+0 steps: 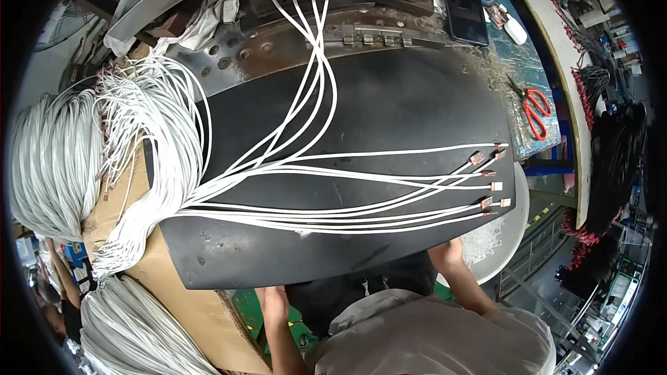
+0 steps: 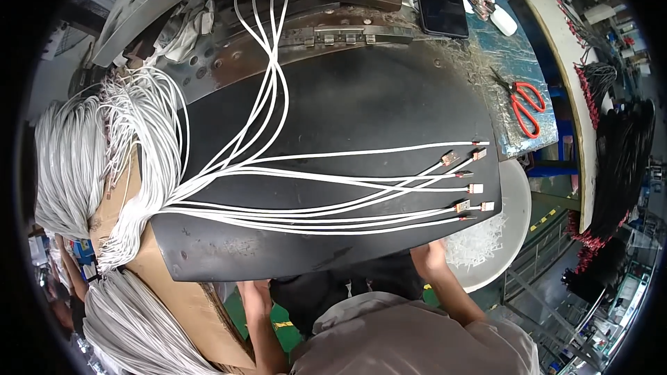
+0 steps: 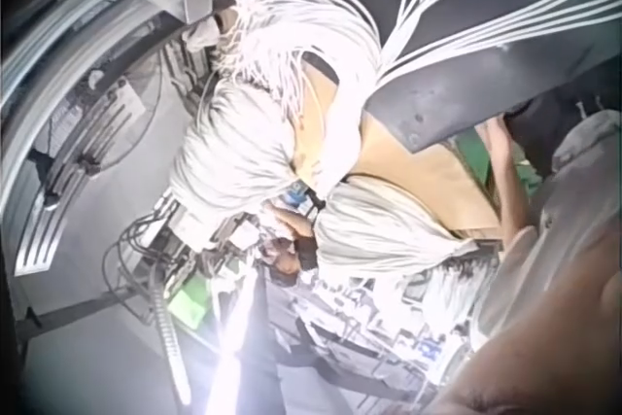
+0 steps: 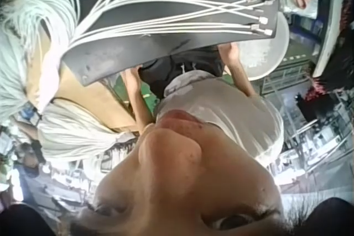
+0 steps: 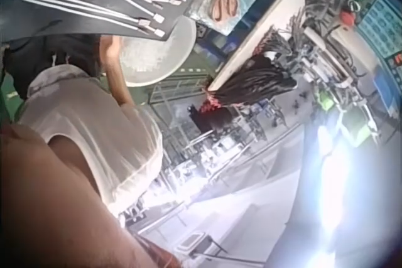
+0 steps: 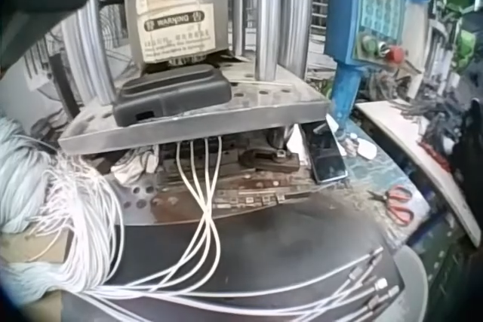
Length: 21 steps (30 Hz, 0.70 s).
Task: The person inserts cable ends into a metal fixture, loads the fixture into a molding machine, operates the press, and removes the molded cables.
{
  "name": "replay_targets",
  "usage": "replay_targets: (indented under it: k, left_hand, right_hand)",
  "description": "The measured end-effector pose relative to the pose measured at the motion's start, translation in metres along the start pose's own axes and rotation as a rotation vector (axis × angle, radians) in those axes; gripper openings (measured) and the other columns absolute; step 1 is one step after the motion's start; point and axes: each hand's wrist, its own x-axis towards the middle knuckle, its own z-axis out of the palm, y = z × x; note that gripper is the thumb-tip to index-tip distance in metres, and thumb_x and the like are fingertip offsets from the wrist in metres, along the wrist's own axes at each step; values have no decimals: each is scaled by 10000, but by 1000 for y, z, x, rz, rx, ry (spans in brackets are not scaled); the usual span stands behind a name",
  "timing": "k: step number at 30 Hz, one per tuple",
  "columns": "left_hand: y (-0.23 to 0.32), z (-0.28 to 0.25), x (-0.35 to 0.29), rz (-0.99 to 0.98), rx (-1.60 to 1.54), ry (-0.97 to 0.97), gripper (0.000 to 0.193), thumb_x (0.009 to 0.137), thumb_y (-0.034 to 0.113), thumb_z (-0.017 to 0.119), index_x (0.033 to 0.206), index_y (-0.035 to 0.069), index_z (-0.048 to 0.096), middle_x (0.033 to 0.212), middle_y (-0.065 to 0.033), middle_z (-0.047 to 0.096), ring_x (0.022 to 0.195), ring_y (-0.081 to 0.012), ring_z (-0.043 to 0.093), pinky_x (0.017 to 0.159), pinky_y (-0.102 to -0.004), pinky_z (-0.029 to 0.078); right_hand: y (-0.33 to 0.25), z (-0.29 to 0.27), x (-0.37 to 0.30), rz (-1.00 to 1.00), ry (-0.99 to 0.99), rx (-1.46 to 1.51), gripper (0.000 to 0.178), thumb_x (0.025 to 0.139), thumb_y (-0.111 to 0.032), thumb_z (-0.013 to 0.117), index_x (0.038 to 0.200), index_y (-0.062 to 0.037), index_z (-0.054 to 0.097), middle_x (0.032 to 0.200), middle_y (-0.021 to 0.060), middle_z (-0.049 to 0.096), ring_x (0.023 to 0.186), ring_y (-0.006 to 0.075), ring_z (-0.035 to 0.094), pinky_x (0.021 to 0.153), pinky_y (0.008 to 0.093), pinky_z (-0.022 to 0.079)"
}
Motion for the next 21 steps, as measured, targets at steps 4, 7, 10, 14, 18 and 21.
replay_targets:
  k: [4,7,10,14,18,21]
  left_hand:
    - [-3,15,10,73,84,310,309,1008,193,560,1236,-11,521,1138,-69,600,974,-146,585,832,-302,482]
    - [3,21,12,62,97,348,212,1005,123,530,1177,0,542,1082,-44,602,904,-114,576,784,-282,484]
    - [3,14,12,64,136,331,138,996,120,540,1081,13,566,1017,-12,602,848,-83,555,737,-256,477]
    - [-3,6,10,104,184,340,368,1020,149,500,1347,-19,485,1156,-105,642,987,-189,635,830,-306,514]
    - [20,4,1,-101,276,172,346,978,146,595,1279,-26,583,1040,-107,688,870,-172,653,732,-278,510]
    - [90,65,-14,-261,756,-476,312,889,113,730,1158,-32,667,905,-120,701,769,-147,645,658,-257,491]
  right_hand:
    - [7,2,4,12,-33,32,568,972,-420,507,1399,-48,468,1405,71,541,1307,231,480,1096,409,346]
    - [7,3,4,77,-95,33,639,961,-491,487,1419,-47,452,1461,73,492,1358,246,425,1144,418,290]
    - [10,1,9,96,-96,42,675,954,-518,490,1433,-45,439,1477,75,477,1368,251,414,1151,419,283]
    - [16,-12,16,75,-204,13,711,958,-556,463,1449,-44,418,1502,78,447,1392,256,380,1169,413,255]
    - [2,36,12,177,-175,141,678,970,-509,503,1444,-31,425,1451,73,499,1339,243,443,1120,392,323]
    - [-21,68,-5,411,-351,-103,587,964,-385,593,1401,-10,475,1323,65,586,1183,209,546,985,353,426]
